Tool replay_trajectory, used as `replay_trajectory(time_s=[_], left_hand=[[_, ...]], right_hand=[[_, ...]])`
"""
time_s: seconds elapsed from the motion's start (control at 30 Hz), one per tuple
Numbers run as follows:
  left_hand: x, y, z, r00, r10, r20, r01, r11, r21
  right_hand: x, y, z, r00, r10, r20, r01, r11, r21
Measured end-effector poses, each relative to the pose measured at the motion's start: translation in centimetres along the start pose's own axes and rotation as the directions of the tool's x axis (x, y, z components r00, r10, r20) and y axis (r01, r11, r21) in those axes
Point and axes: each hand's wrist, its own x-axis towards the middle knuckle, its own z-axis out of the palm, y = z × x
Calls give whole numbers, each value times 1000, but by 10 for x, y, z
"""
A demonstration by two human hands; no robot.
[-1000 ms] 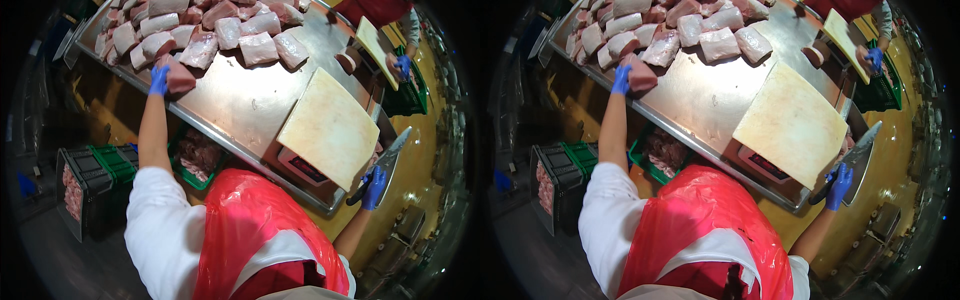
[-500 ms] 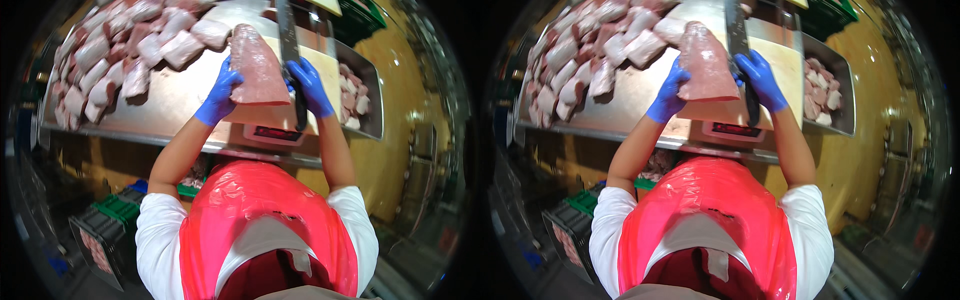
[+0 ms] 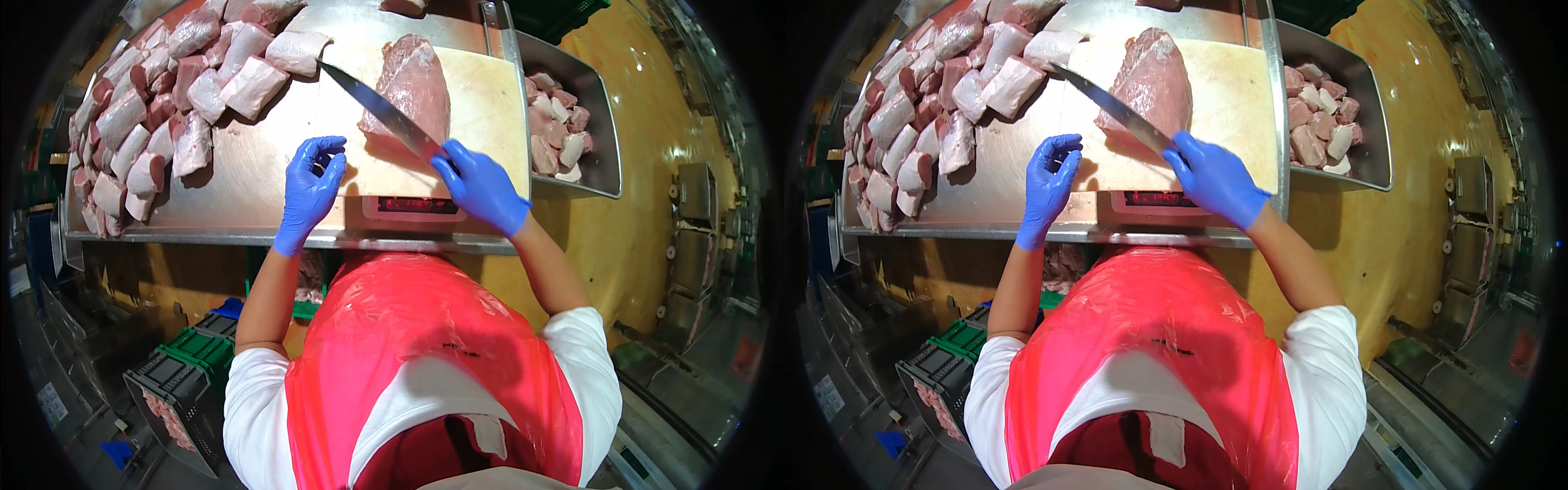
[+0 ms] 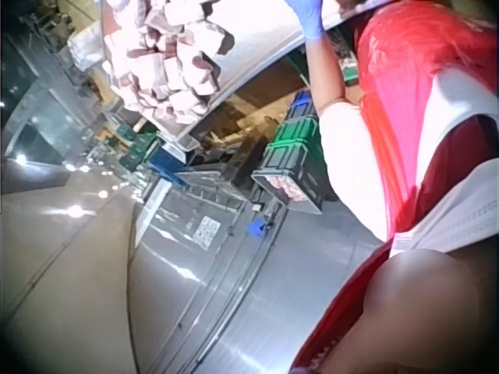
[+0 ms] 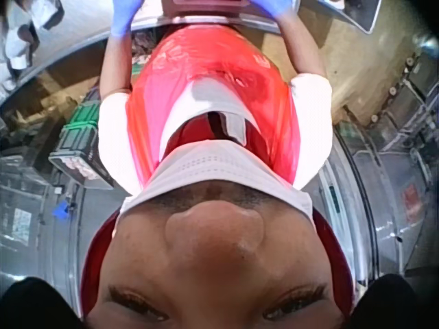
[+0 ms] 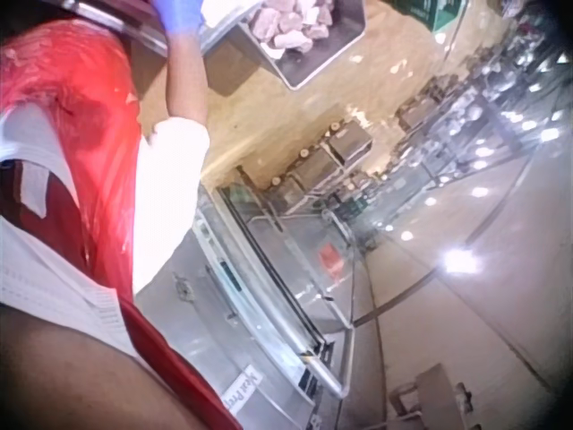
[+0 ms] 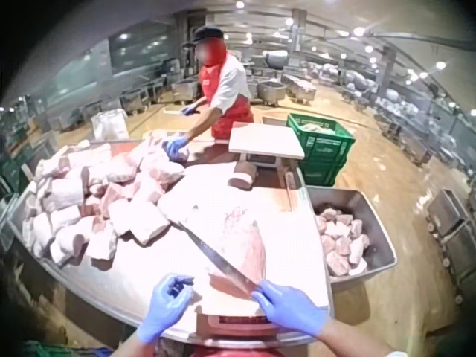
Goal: The person cuts large pieces of raw meat into smaller portions using a knife on a cutting board. The person repeatedly trims and slices the meat, placing the cut pieces into a metal tray.
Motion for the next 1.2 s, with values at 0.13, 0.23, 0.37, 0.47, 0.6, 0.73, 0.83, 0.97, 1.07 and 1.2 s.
replay_trajectory(time_s=[0.13, 0.23, 0.37, 0.47, 0.6, 0.73, 0.83, 0.97, 1.07, 1.2], left_hand=[[-15, 6, -2, 995, 25, -98, -20, 999, 51], [-23, 4, 0, 979, 8, -203, 3, 999, 51], [-27, 22, 29, 958, 219, -186, -177, 960, 219], [-2, 35, 61, 842, 540, -6, -462, 725, 510], [17, 23, 59, 878, 463, 122, -427, 643, 636], [10, 16, 52, 861, 492, 132, -469, 664, 582], [12, 12, 54, 800, 585, 136, -550, 623, 555], [18, 2, 44, 770, 605, 203, -601, 581, 549], [17, -8, 33, 782, 599, 171, -587, 616, 526], [14, -3, 37, 775, 608, 170, -610, 653, 449]], right_hand=[[-13, 6, -20, 985, 52, 165, -23, 985, -172], [-63, 34, -29, 973, 90, 212, -40, 972, -231], [-83, 62, -57, 952, 123, 280, -65, 976, -210], [-81, 58, -74, 972, 109, 208, -78, 985, -152], [-67, 59, -57, 968, 242, -70, -219, 946, 239], [-32, 21, -32, 992, 119, -49, -108, 979, 175], [10, -14, -5, 997, -76, 5, 76, 997, -6], [17, -15, -9, 976, -146, 159, 174, 967, -185], [-29, -5, -45, 953, -17, 301, 134, 918, -374], [-43, 6, -47, 959, -62, 278, 182, 884, -430]])
